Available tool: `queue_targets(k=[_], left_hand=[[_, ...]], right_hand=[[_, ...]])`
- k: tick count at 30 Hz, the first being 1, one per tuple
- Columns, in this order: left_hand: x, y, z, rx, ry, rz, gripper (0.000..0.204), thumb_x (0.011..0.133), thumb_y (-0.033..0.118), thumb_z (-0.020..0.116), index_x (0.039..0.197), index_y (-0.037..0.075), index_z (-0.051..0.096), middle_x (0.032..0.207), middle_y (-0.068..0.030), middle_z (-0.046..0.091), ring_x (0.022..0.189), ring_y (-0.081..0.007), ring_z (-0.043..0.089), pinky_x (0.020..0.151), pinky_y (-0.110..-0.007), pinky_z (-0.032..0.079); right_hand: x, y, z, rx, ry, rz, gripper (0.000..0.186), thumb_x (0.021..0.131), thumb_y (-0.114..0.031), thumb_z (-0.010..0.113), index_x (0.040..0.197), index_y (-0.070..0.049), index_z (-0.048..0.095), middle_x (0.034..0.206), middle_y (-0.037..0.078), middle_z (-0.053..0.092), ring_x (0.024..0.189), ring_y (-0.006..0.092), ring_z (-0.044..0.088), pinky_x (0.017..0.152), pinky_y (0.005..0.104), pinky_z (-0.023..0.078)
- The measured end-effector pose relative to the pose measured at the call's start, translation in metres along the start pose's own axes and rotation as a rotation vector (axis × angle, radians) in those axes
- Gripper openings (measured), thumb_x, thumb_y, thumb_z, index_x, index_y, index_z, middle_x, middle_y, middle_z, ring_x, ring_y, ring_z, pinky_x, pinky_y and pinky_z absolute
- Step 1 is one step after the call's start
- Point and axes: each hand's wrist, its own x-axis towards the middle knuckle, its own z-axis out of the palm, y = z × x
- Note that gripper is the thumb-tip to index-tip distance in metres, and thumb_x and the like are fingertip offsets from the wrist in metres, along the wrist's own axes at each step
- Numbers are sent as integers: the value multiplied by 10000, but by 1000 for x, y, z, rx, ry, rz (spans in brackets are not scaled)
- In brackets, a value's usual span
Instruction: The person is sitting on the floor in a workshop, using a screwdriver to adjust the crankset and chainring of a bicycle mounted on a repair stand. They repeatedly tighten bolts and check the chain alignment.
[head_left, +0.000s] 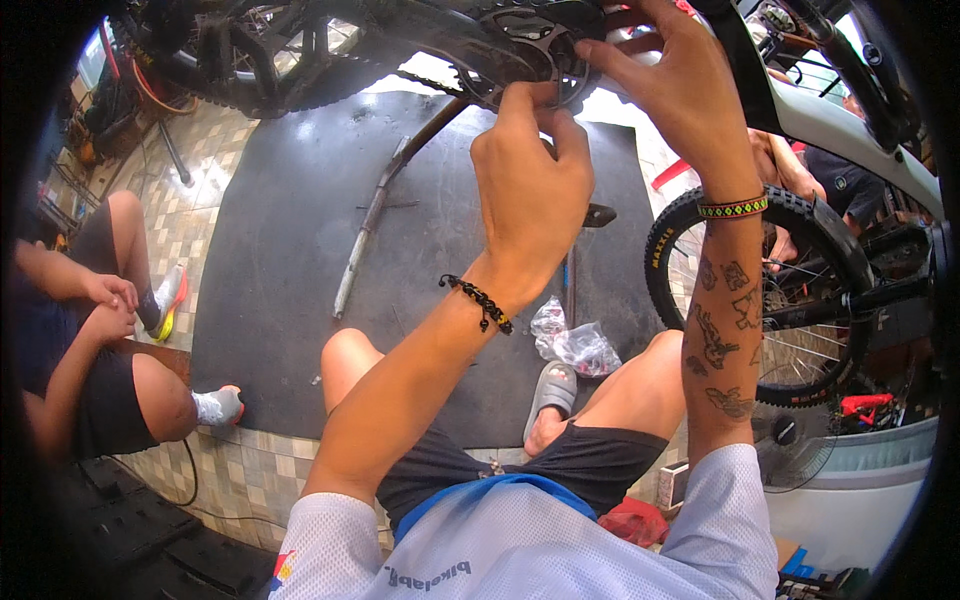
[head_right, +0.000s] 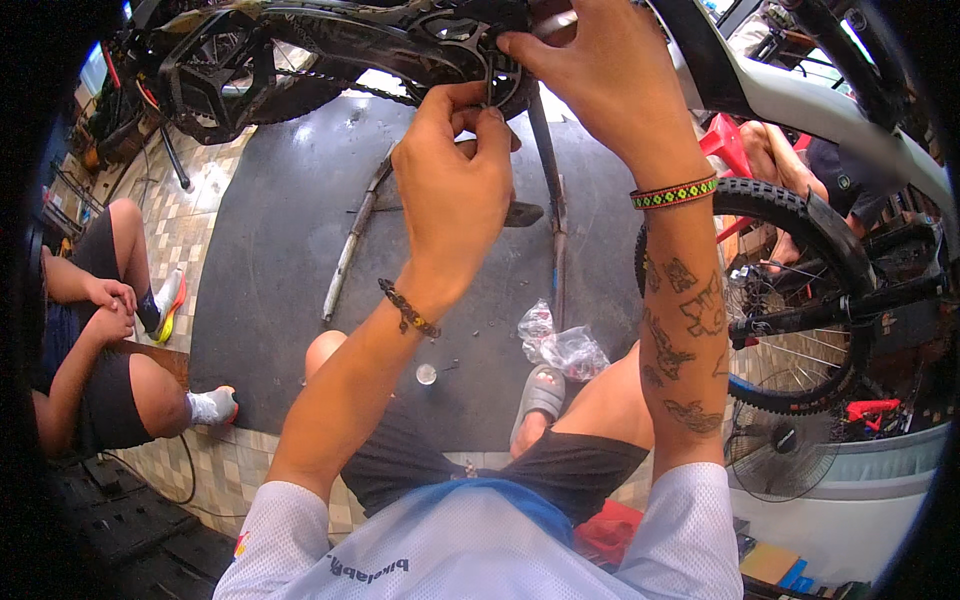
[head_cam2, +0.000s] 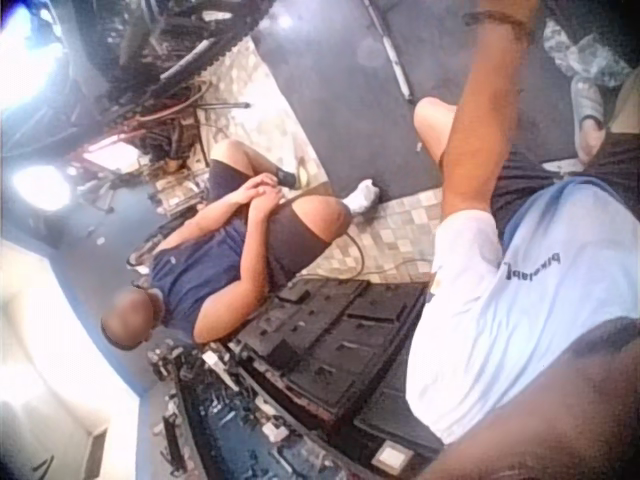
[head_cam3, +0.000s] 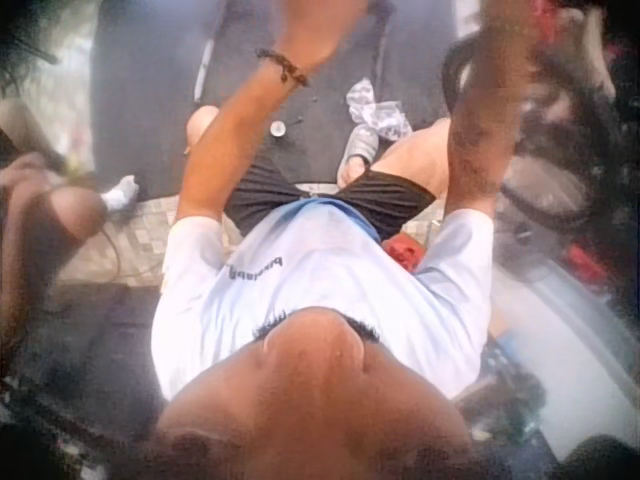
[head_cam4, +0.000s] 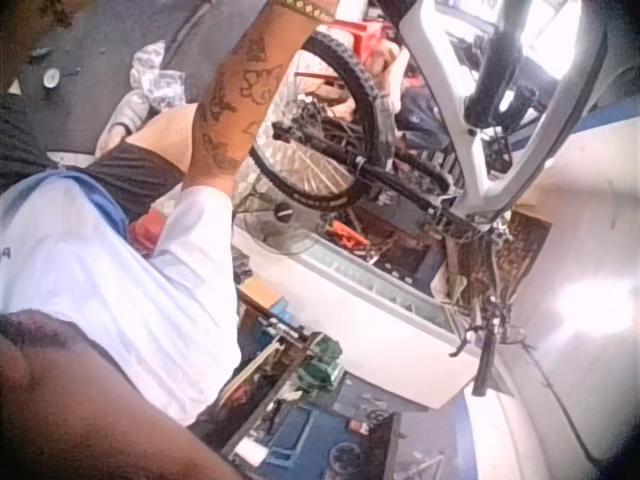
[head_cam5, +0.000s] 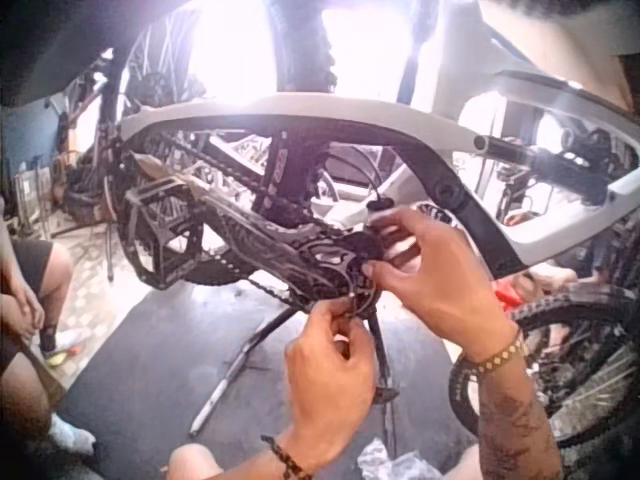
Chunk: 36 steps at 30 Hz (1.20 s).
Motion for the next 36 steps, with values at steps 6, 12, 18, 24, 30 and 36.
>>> queue_targets(k=[6, 12, 18, 24, 30, 36], left_hand=[[-3, 11, 0, -423, -25, -310, 198, 942, 31, 628, 1091, -96, 662, 822, -181, 745, 637, -227, 714, 595, -349, 563], [0, -1, 9, -276, 99, -132, 176, 931, 35, 636, 1046, -92, 674, 827, -182, 745, 764, -256, 741, 696, -366, 577], [6, 9, -2, -69, 17, -119, 234, 924, 58, 627, 1078, -109, 688, 821, -192, 765, 743, -279, 740, 733, -382, 574], [19, 26, -29, -229, -157, -260, 329, 916, 45, 595, 1150, -176, 661, 794, -145, 781, 549, -97, 637, 513, -256, 488], [23, 24, -33, -355, -208, -350, 280, 972, 57, 632, 1195, -106, 678, 894, -169, 779, 527, -91, 572, 499, -224, 441], [19, 19, -40, -349, -231, -369, 293, 982, 70, 636, 1215, -105, 670, 889, -160, 776, 524, -94, 570, 496, -229, 434]], right_hand=[[25, -9, -3, -155, -135, -240, 348, 994, -234, 733, 1196, 46, 699, 933, 177, 754, 801, 239, 730, 724, 349, 560], [47, -40, -13, -392, -393, -180, 511, 1082, -433, 597, 1033, 62, 714, 774, 193, 708, 737, 302, 701, 707, 429, 529], [54, -39, -16, -397, -433, -113, 552, 1076, -467, 598, 1003, 67, 718, 826, 218, 726, 793, 331, 723, 751, 443, 544], [55, -27, -6, -423, -374, -207, 498, 1056, -426, 629, 994, 63, 700, 874, 258, 727, 851, 410, 725, 766, 476, 544], [48, -21, -4, -411, -315, -234, 424, 1044, -368, 639, 991, 50, 694, 865, 263, 716, 858, 437, 713, 754, 499, 533], [49, -8, 0, -397, -271, -242, 373, 1031, -332, 642, 998, 36, 697, 821, 261, 696, 810, 436, 701, 721, 512, 513]])
